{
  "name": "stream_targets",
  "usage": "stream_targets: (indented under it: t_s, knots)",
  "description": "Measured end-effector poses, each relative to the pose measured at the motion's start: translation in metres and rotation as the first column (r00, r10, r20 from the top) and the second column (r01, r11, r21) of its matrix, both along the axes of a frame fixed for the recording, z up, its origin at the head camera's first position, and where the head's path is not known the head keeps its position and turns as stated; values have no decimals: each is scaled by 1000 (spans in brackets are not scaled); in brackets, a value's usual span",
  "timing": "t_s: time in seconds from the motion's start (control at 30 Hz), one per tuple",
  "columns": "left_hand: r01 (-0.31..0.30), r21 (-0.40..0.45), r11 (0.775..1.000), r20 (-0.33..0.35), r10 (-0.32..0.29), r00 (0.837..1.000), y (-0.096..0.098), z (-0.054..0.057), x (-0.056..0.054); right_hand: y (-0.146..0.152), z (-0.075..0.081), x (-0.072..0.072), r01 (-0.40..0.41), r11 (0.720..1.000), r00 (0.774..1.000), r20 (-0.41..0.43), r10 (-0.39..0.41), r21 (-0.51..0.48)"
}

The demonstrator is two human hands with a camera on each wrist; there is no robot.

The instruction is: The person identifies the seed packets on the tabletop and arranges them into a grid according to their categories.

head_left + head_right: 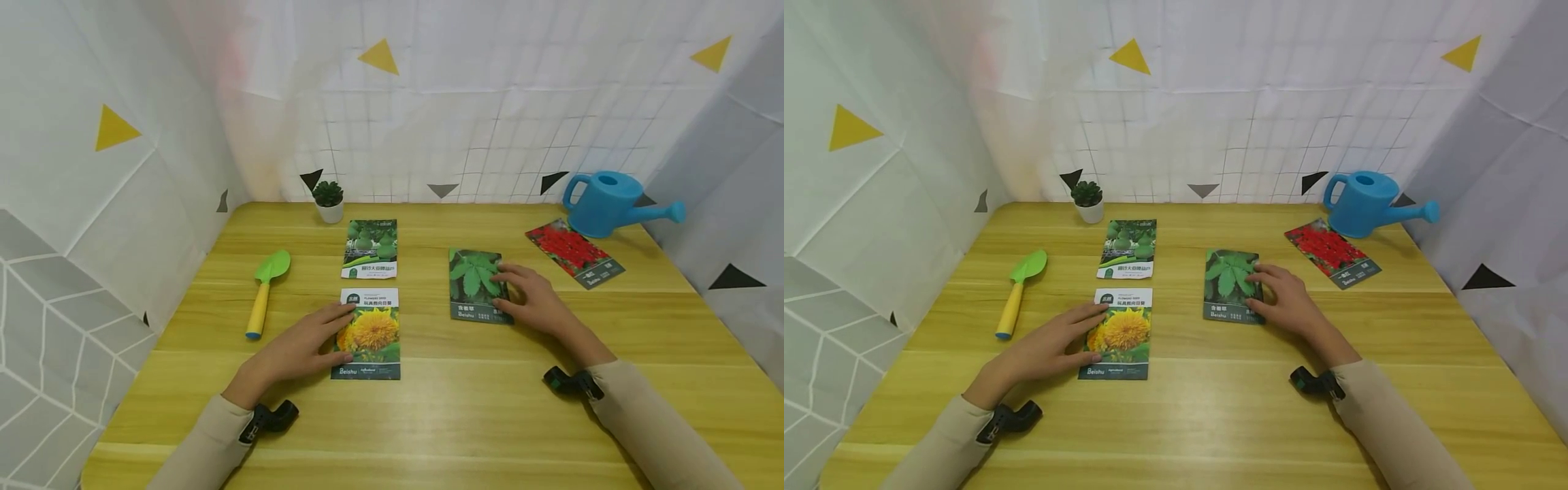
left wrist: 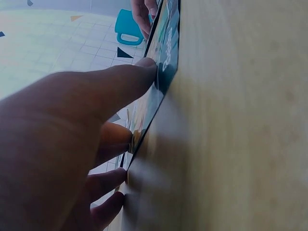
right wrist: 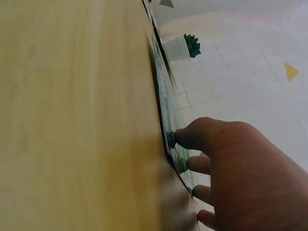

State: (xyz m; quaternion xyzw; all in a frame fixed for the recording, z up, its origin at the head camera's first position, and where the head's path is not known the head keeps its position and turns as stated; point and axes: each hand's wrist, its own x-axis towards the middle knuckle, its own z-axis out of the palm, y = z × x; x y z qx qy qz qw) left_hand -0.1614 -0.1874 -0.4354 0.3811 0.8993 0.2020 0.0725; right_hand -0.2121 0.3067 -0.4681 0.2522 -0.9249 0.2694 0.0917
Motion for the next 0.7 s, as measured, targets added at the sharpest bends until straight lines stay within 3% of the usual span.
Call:
stream_targets:
  t_s: [0.7]
  knots:
    - [15, -3, 1000, -17, -15, 1000, -1, -1, -2, -6, 0, 8, -38, 999, 999, -18, 38, -19]
